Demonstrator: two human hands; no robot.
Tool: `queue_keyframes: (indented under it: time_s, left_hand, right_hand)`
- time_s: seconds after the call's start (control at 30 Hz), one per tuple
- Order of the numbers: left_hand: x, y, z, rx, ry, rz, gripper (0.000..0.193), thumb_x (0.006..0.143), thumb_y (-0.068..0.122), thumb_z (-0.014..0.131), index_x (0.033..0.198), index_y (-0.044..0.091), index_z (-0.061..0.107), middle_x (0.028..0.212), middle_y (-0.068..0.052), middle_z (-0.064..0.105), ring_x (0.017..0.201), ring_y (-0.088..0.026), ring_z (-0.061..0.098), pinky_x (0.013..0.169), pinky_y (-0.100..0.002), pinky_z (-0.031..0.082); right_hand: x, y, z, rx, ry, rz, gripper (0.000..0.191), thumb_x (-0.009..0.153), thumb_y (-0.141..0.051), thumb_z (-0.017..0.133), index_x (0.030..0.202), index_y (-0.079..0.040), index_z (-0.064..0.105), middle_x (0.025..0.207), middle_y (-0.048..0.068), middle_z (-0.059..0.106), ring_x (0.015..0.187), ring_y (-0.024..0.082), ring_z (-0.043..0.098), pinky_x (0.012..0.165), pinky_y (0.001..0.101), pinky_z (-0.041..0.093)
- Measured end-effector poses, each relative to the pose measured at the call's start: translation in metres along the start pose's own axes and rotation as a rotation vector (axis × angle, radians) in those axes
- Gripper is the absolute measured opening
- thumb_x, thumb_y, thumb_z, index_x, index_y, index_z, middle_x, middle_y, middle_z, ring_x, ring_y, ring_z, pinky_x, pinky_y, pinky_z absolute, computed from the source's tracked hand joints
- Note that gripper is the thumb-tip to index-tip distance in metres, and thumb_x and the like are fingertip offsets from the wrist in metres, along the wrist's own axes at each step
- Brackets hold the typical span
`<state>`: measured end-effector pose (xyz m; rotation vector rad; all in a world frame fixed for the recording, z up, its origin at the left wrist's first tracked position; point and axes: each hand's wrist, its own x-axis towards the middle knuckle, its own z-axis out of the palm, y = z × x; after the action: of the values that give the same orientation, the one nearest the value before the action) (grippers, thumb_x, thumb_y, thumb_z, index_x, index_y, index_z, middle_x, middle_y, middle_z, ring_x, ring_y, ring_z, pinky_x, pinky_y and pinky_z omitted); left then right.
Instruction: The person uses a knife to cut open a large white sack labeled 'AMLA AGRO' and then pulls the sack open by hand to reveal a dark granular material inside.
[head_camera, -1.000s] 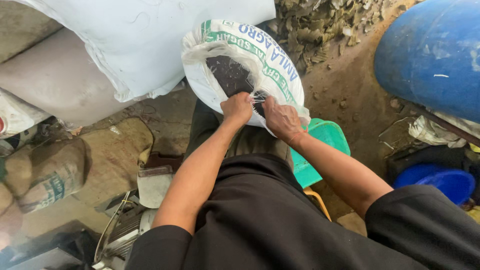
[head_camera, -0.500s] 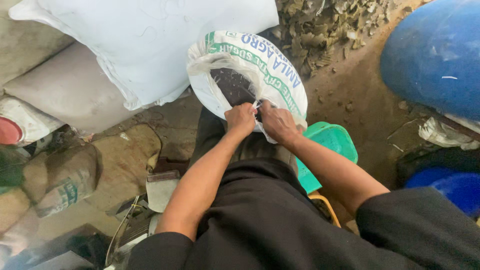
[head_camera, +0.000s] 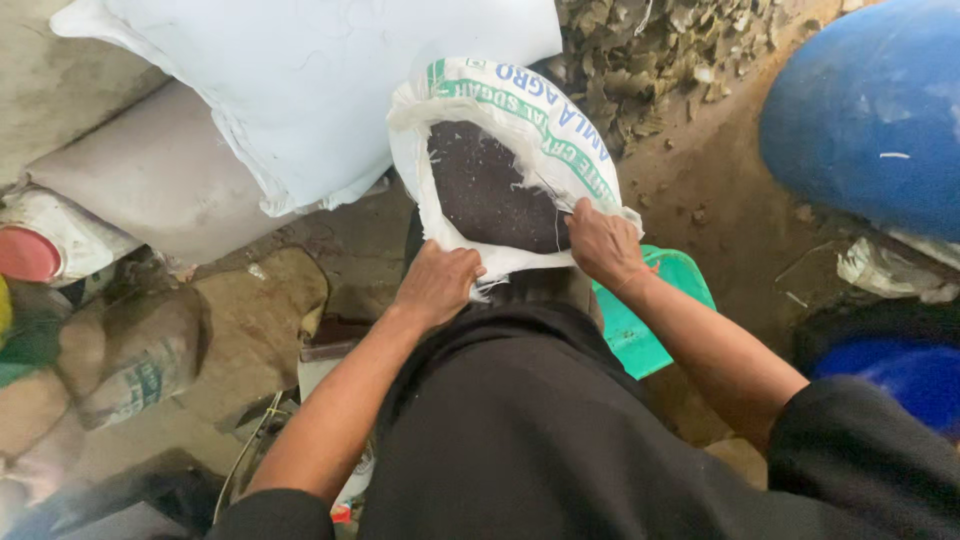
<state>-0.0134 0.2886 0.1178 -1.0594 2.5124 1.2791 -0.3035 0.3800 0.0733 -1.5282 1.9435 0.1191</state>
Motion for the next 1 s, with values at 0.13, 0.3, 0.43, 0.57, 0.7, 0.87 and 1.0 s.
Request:
queue_keyframes:
  time_s: [0.13, 0.3, 0.43, 0.57, 0.7, 0.87, 1.0]
  left_hand:
    - [0.011, -0.007, -0.028, 0.264, -0.178, -0.38, 0.028, 0.112, 0.036, 0.053, 0.107, 0.01, 0.062, 0.087, -0.014, 0.07, 0.085, -0.036, 0.067, 0.082, -0.05, 0.044]
    - [0.059, 0.017, -0.026, 0.12, 0.338, -0.449, 0.03, 0.096, 0.036, 0.071, 0.108, 0.009, 0.066, 0.123, -0.014, 0.06, 0.119, -0.034, 0.058, 0.094, -0.053, 0.049]
    - [0.105, 0.013, -0.024, 0.015, 0.306, -0.682, 0.063, 0.079, 0.017, 0.076, 0.139, 0.018, 0.056, 0.161, -0.025, 0.019, 0.129, -0.047, 0.043, 0.088, -0.057, 0.051]
    - [0.109, -0.05, -0.05, -0.012, 0.358, -0.736, 0.072, 0.093, -0.003, 0.058, 0.158, 0.02, 0.039, 0.157, -0.033, 0.021, 0.105, -0.049, 0.067, 0.09, -0.051, 0.056]
    - [0.095, -0.068, -0.055, 0.05, 0.375, -0.64, 0.076, 0.086, -0.004, 0.064, 0.155, 0.018, 0.041, 0.135, -0.022, 0.042, 0.099, -0.045, 0.068, 0.084, -0.05, 0.057]
    - [0.064, -0.024, -0.051, -0.009, 0.491, -0.565, 0.079, 0.077, -0.007, 0.065, 0.151, 0.006, 0.042, 0.134, -0.022, 0.042, 0.1, -0.043, 0.065, 0.082, -0.048, 0.055]
    - [0.017, 0.012, -0.044, 0.028, 0.684, -0.359, 0.058, 0.076, -0.006, 0.064, 0.133, 0.004, 0.06, 0.141, -0.023, 0.041, 0.118, -0.044, 0.057, 0.092, -0.049, 0.052]
  right_hand:
    - [-0.011, 0.019, -0.038, -0.009, 0.113, 0.09, 0.024, 0.103, -0.027, 0.052, 0.104, -0.003, 0.051, 0.091, 0.027, 0.068, 0.076, 0.05, 0.067, 0.066, 0.0614, 0.05]
    - [-0.038, 0.023, -0.059, 0.052, 0.092, 0.208, 0.035, 0.104, -0.029, 0.052, 0.121, 0.001, 0.048, 0.102, 0.031, 0.069, 0.08, 0.055, 0.065, 0.073, 0.0638, 0.048]
    - [-0.061, 0.005, -0.063, 0.064, 0.369, -0.017, 0.035, 0.101, -0.026, 0.056, 0.119, 0.003, 0.05, 0.14, 0.039, 0.056, 0.082, 0.053, 0.066, 0.07, 0.0567, 0.055]
    - [-0.103, 0.022, -0.087, 0.178, 0.418, 0.061, 0.035, 0.101, -0.028, 0.058, 0.125, -0.002, 0.057, 0.112, 0.028, 0.067, 0.086, 0.048, 0.068, 0.073, 0.056, 0.055]
    - [-0.155, 0.074, -0.118, 0.106, 0.407, 0.479, 0.036, 0.11, -0.038, 0.059, 0.108, -0.002, 0.063, 0.093, 0.023, 0.072, 0.087, 0.046, 0.069, 0.078, 0.0551, 0.053]
    - [-0.202, 0.109, -0.124, 0.298, 0.406, 0.772, 0.046, 0.113, -0.049, 0.051, 0.109, -0.009, 0.074, 0.088, 0.02, 0.075, 0.092, 0.039, 0.072, 0.083, 0.0481, 0.053]
    - [-0.171, 0.09, -0.116, 0.283, 0.398, 0.579, 0.044, 0.114, -0.047, 0.051, 0.116, -0.014, 0.08, 0.1, 0.016, 0.074, 0.099, 0.036, 0.069, 0.084, 0.0465, 0.051]
